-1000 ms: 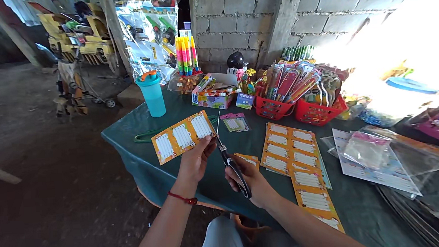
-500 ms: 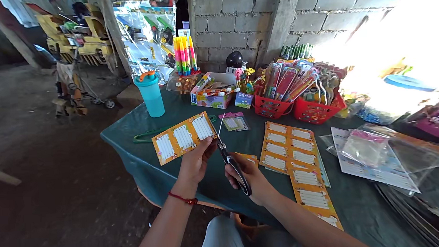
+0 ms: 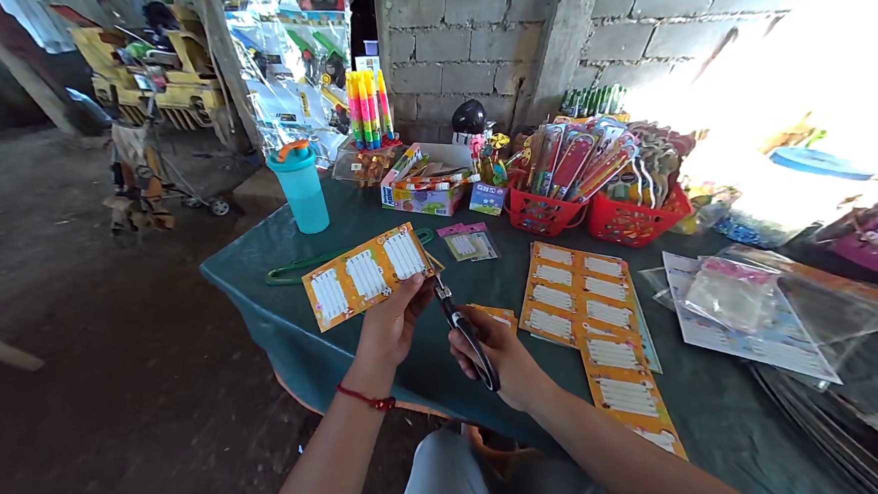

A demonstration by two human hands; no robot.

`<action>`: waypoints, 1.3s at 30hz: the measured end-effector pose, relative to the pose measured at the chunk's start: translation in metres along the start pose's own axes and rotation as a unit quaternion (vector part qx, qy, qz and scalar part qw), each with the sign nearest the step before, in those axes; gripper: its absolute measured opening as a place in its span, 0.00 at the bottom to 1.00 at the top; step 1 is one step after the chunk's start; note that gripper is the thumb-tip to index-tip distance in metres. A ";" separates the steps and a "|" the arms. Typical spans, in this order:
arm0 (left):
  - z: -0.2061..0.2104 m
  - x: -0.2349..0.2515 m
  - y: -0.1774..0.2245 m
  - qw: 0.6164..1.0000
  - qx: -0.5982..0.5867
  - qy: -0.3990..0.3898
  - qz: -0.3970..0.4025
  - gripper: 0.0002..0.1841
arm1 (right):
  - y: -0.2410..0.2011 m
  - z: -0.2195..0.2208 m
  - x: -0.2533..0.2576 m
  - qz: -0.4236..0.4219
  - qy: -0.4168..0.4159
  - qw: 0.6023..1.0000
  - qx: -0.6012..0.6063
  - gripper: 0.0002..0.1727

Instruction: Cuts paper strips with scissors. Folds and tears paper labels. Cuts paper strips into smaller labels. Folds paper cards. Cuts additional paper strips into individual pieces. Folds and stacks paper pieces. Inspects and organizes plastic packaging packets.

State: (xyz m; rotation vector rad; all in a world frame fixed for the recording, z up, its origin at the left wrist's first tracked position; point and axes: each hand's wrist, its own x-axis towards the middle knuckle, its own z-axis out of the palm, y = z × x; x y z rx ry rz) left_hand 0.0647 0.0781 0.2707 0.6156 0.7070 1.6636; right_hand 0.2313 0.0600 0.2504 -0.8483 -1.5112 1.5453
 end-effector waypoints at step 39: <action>-0.001 -0.009 -0.010 1.000 0.012 -0.010 -0.015 0.07 | 0.004 -0.003 0.002 -0.031 0.009 0.999 0.008 0.29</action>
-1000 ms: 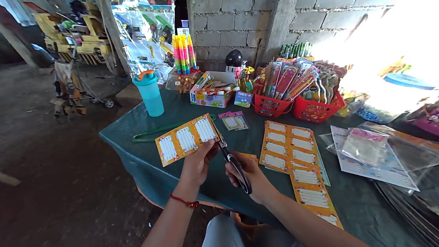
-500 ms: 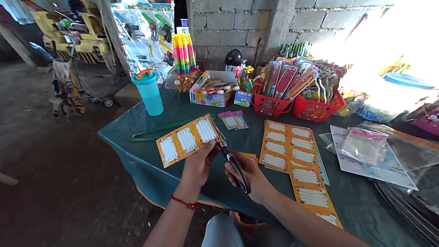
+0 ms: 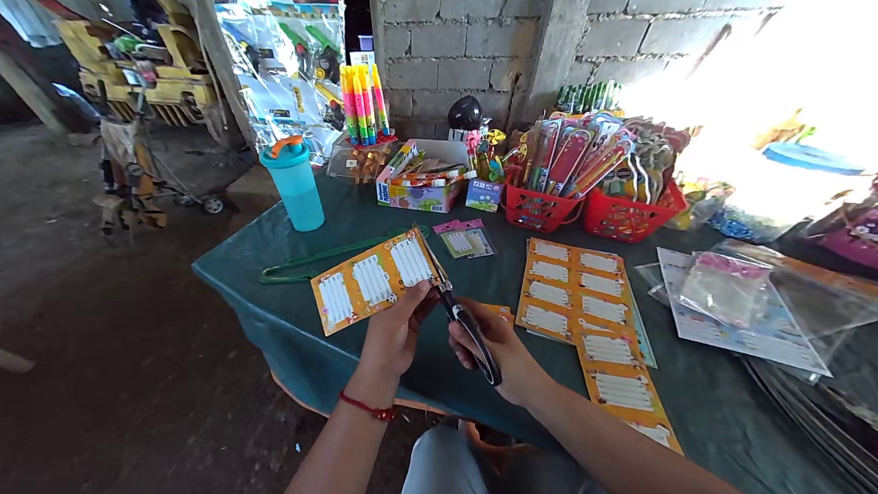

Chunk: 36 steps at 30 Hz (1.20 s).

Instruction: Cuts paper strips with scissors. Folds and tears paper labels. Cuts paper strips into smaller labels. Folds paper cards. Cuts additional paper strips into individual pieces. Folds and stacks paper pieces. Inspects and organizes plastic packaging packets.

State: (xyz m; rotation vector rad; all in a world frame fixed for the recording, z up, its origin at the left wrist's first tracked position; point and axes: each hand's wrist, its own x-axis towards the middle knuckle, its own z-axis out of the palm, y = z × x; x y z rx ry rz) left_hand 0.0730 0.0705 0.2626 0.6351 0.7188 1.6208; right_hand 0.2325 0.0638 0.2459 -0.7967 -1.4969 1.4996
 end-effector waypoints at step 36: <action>0.005 -0.009 -0.014 0.999 0.010 0.024 -0.035 0.11 | 0.000 -0.003 0.004 -0.022 0.014 1.000 0.007 0.26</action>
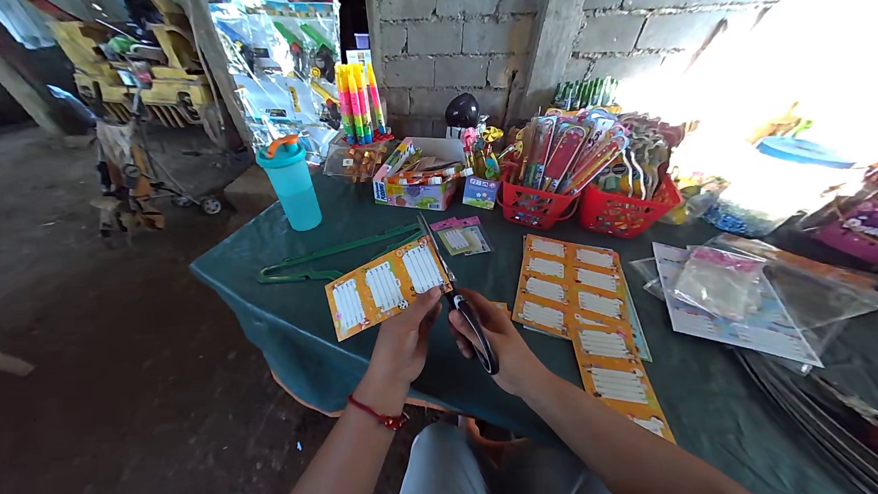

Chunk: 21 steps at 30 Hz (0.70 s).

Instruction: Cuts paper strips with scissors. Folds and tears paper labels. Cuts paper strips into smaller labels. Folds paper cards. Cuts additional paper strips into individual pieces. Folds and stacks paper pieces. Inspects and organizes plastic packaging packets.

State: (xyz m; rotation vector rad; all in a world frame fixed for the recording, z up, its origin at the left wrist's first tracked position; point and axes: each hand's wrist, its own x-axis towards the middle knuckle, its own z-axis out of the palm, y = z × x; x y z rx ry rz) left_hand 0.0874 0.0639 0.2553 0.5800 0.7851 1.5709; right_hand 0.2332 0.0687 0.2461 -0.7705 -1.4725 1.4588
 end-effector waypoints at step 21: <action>-0.053 0.023 0.024 0.985 0.119 0.085 0.093 0.10 | -0.021 -0.013 0.015 0.174 -0.051 0.983 0.005 0.22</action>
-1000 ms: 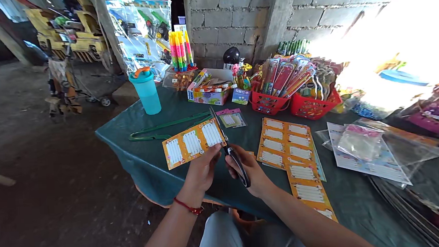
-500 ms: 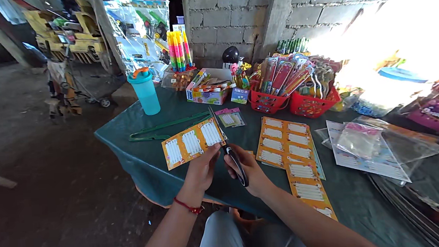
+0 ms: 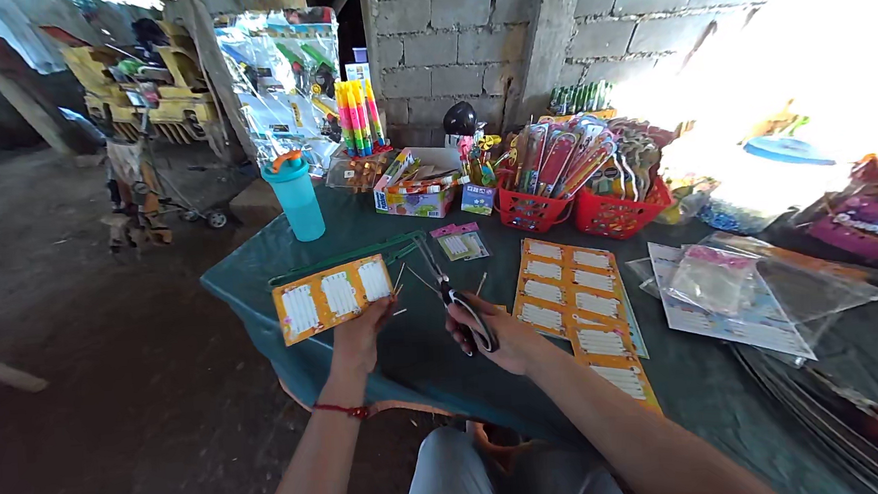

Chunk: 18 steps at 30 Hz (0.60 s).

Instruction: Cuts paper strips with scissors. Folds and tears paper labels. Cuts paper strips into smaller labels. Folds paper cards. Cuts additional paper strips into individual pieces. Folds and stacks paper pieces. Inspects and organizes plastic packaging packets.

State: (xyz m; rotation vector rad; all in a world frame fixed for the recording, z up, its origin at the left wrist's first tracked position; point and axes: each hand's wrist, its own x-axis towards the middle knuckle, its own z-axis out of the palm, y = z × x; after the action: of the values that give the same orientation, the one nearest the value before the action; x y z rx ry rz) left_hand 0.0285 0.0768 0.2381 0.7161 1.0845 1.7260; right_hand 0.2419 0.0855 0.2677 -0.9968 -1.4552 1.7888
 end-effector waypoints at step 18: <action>0.049 -0.039 0.032 0.876 0.220 -0.429 -0.001 0.21 | -0.086 -0.034 -0.030 -0.159 0.087 0.906 -0.382 0.29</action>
State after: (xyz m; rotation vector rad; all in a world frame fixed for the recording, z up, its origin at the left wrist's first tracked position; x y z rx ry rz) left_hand 0.0716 0.0530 0.2884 1.5750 0.8111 0.9362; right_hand 0.2874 0.0953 0.3537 -1.1506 -2.1079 0.8560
